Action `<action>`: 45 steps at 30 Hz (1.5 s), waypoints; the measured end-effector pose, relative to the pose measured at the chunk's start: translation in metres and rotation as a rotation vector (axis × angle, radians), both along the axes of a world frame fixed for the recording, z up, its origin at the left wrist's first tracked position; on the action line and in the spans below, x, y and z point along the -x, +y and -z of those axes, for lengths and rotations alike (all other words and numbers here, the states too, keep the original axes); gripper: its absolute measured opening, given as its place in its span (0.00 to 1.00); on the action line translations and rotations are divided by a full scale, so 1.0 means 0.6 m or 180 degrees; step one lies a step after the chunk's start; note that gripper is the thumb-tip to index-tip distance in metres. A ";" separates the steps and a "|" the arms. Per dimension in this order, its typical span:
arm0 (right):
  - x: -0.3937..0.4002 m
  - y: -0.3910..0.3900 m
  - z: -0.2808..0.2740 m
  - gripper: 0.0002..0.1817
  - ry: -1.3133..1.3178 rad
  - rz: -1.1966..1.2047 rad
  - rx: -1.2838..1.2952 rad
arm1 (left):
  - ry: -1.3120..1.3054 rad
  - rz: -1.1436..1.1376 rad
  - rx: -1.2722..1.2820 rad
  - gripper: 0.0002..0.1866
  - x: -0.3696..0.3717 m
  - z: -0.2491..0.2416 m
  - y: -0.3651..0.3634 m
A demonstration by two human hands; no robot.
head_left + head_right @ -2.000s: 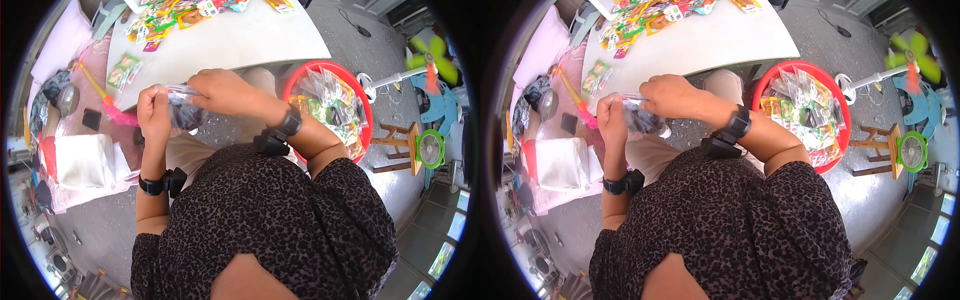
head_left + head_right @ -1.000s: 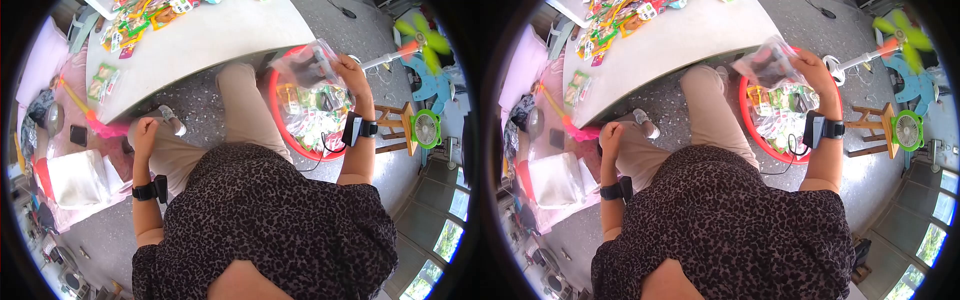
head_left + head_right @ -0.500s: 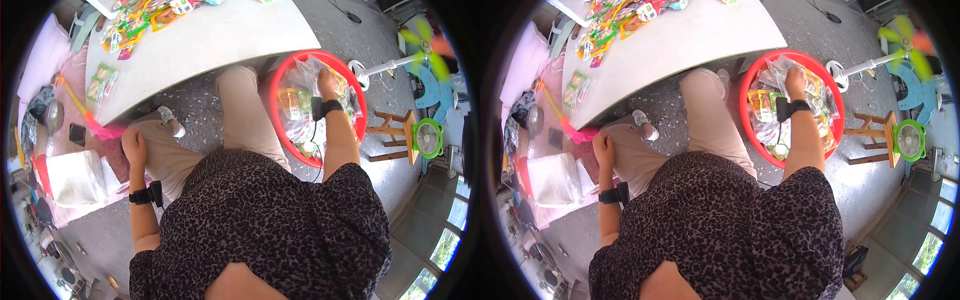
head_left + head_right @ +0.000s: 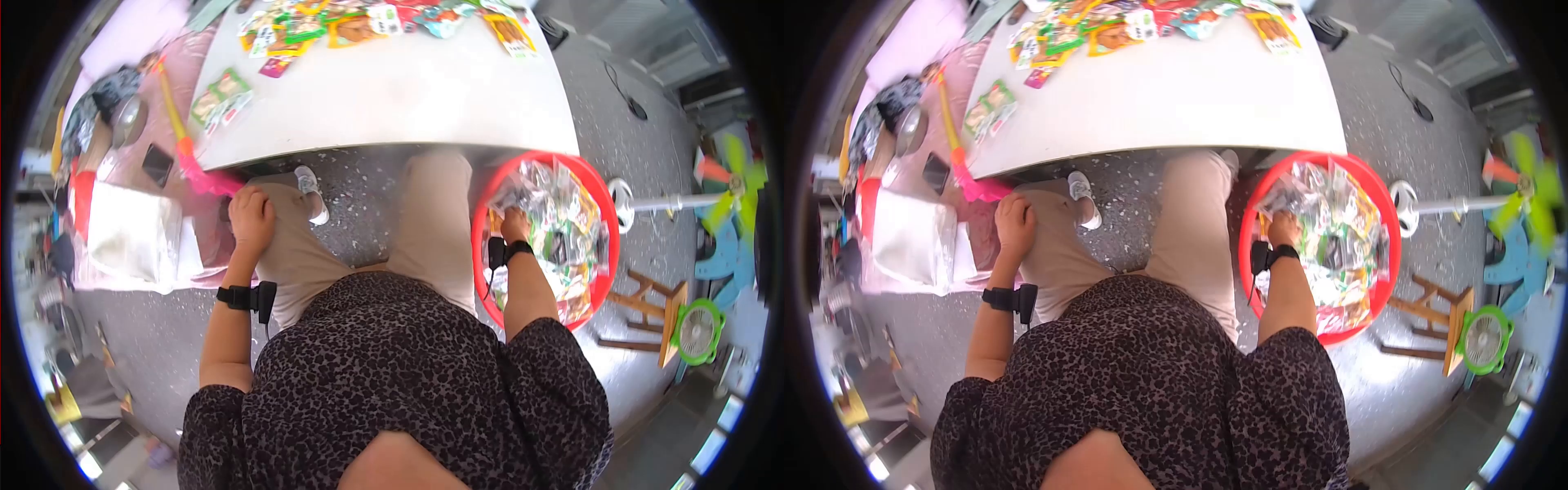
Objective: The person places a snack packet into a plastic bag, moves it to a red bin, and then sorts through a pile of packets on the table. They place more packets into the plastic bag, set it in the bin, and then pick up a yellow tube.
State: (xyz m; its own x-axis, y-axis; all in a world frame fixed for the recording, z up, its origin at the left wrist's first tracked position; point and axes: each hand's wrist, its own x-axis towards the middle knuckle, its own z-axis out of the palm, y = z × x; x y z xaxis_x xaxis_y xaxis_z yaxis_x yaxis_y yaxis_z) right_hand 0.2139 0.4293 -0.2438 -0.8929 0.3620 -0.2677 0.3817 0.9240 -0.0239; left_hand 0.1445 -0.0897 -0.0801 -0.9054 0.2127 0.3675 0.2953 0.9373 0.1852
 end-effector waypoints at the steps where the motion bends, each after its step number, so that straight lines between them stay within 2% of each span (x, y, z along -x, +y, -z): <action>1: 0.007 -0.001 -0.002 0.12 -0.0088 0.0093 -0.0076 | 0.0017 -0.0005 0.0013 0.06 -0.002 -0.001 0.000; 3: 0.009 0.027 0.053 0.14 -0.0178 0.0192 0.0031 | 0.0109 -0.0038 -0.0043 0.06 -0.004 0.003 -0.002; 5: 0.011 0.019 0.047 0.13 -0.0411 0.0237 0.0096 | 0.0160 -0.0050 -0.0138 0.06 -0.004 0.005 -0.003; 7: 0.014 0.008 0.020 0.11 -0.0271 0.0283 0.0396 | 0.0165 -0.0072 -0.0273 0.06 -0.007 0.005 -0.006; 8: 0.024 0.015 0.034 0.10 -0.0089 0.0405 0.0451 | 0.0186 -0.0035 -0.0415 0.06 -0.009 0.003 -0.010; 11: 0.044 0.000 -0.007 0.09 0.0812 0.0463 0.1106 | 0.0336 -0.0075 -0.0902 0.08 -0.011 -0.011 -0.029; 14: 0.065 -0.010 -0.027 0.07 0.2153 -0.0011 0.1537 | 0.0872 -0.0439 -0.0718 0.09 -0.011 -0.049 -0.073; 17: 0.085 -0.108 -0.172 0.08 0.2515 -0.0259 0.1945 | 0.1160 -0.0950 -0.0397 0.10 -0.012 -0.086 -0.158; 18: 0.093 -0.125 -0.176 0.10 0.2523 -0.0151 0.2232 | 0.1190 -0.1190 -0.0316 0.11 -0.015 -0.092 -0.195; 21: 0.092 -0.228 -0.269 0.11 0.2296 -0.0104 0.2740 | 0.0927 -0.1999 0.0207 0.20 -0.030 -0.079 -0.321; 23: 0.105 -0.252 -0.239 0.12 0.2636 -0.0814 0.2519 | 0.0431 -0.2633 0.0362 0.23 -0.046 -0.064 -0.382; 26: 0.106 -0.280 -0.240 0.11 0.2846 -0.1492 0.2026 | -0.0548 -0.2737 -0.0347 0.23 -0.046 0.005 -0.501; 29: 0.108 -0.299 -0.244 0.11 0.2996 -0.1902 0.1617 | -0.1156 -0.2436 -0.0987 0.20 -0.049 -0.025 -0.497; 32: 0.107 -0.305 -0.250 0.11 0.2924 -0.1938 0.1515 | -0.0907 -0.2419 -0.0584 0.17 -0.047 -0.037 -0.485; 35: 0.110 -0.303 -0.251 0.10 0.2929 -0.1992 0.1434 | -0.0688 -0.2527 -0.0670 0.16 -0.045 -0.043 -0.482; 38: 0.110 -0.303 -0.247 0.10 0.2965 -0.2087 0.1429 | -0.0543 -0.2341 -0.0562 0.17 -0.049 -0.051 -0.480; 40: 0.112 -0.302 -0.241 0.11 0.2980 -0.2079 0.1367 | -0.0487 -0.2245 -0.1042 0.16 -0.044 -0.073 -0.465; 41: 0.112 -0.302 -0.239 0.11 0.2960 -0.2099 0.1395 | -0.0419 -0.2229 -0.1532 0.15 -0.040 -0.088 -0.448; 42: 0.114 -0.301 -0.239 0.11 0.2953 -0.2115 0.1414 | -0.0608 -0.2244 -0.2109 0.14 -0.041 -0.129 -0.400; 45: 0.119 -0.304 -0.239 0.11 0.2812 -0.1955 0.1665 | -0.0432 -0.1859 -0.3037 0.11 -0.027 -0.177 -0.319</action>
State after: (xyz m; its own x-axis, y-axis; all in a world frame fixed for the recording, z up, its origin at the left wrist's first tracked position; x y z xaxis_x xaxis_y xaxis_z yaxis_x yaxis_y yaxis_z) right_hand 0.1427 0.2469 -0.1006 -0.8277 -0.1594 0.5380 -0.4578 0.7462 -0.4833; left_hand 0.1609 -0.2814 0.0260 -0.8190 -0.5721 0.0442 -0.2193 0.3833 0.8972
